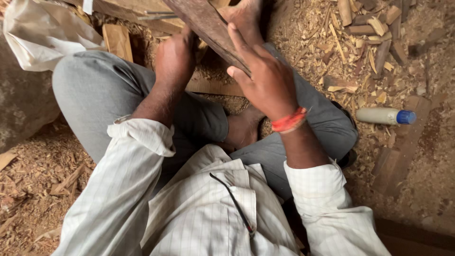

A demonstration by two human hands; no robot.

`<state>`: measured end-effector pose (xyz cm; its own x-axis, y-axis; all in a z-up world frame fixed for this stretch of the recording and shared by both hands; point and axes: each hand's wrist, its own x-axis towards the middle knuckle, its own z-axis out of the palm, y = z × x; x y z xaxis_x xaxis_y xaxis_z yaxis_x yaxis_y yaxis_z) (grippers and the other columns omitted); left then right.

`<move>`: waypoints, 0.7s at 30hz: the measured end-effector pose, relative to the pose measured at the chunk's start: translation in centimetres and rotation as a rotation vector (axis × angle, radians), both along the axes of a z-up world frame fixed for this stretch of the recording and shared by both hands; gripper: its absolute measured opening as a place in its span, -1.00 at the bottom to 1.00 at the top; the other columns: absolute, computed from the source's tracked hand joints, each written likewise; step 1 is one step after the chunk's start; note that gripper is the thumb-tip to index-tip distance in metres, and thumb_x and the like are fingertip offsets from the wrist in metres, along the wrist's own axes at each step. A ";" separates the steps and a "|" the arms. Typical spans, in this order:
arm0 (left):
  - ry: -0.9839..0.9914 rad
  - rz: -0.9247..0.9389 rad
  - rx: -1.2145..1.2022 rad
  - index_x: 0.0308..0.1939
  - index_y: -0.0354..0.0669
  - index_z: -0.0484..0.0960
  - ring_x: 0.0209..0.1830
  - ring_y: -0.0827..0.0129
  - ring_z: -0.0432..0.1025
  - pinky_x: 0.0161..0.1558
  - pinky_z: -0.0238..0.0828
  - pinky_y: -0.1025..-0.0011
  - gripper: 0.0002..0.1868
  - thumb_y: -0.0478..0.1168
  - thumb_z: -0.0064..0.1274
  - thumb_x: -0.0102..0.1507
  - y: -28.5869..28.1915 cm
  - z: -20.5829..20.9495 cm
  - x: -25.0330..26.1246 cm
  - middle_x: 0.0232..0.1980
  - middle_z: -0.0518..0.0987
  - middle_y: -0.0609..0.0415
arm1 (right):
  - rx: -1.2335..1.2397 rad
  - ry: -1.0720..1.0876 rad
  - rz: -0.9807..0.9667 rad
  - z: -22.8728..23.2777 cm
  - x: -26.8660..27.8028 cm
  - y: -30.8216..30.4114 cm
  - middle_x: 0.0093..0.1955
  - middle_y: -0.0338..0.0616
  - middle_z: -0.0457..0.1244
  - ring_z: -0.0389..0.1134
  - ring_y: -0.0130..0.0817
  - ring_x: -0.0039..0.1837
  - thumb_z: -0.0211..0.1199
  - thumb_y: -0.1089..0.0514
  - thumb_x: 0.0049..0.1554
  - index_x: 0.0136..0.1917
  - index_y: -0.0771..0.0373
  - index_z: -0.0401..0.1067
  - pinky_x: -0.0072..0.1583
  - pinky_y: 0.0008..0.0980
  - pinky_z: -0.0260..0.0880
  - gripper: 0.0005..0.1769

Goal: The person sits on the floor and uses a chisel and a wooden mallet to carve a small piece of wood held between their feet. They repeatedly strike the chisel to shape the wood, occasionally adjusting the tool and the workpiece.

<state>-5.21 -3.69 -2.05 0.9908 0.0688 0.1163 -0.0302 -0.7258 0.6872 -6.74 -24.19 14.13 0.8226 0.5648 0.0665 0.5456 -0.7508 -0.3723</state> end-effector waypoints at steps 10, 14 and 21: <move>-0.038 -0.306 -0.057 -0.01 -0.16 0.64 -0.25 0.14 0.60 -0.23 0.53 0.18 -0.88 -0.31 0.09 0.37 5.6 3.3 4.6 -0.21 0.68 -0.06 | 0.798 0.592 -0.495 -4.9 -4.5 -5.7 0.10 -0.21 0.33 0.27 -0.60 -0.10 0.28 0.21 0.29 0.71 0.31 -0.08 -0.08 -0.54 0.36 -0.13; 0.172 -0.558 0.231 0.06 -0.08 0.62 -0.22 0.08 0.58 -0.19 0.50 0.12 -0.81 -0.28 0.01 0.38 4.3 4.7 7.2 -0.18 0.67 -0.05 | 0.968 0.683 -0.607 -5.6 -5.9 -7.1 -0.03 -0.24 0.29 0.27 -0.57 -0.13 0.24 0.30 0.27 0.73 0.33 -0.15 -0.08 -0.54 0.37 -0.10; 0.459 -0.769 0.378 0.09 0.06 0.59 -0.01 0.10 0.56 0.01 0.48 0.11 -0.79 -0.20 0.02 0.37 3.1 4.7 9.7 -0.06 0.65 0.01 | 0.938 0.667 -0.672 -5.4 -7.1 -7.7 -0.06 -0.22 0.30 0.28 -0.53 -0.12 0.20 0.32 0.28 0.74 0.34 -0.15 -0.01 -0.51 0.36 -0.11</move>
<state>4.51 -0.62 2.64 0.7039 -0.5789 -0.4117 -0.3756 -0.7952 0.4760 -13.82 -31.84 8.77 0.9483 0.0016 -0.3173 -0.3150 -0.1143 -0.9422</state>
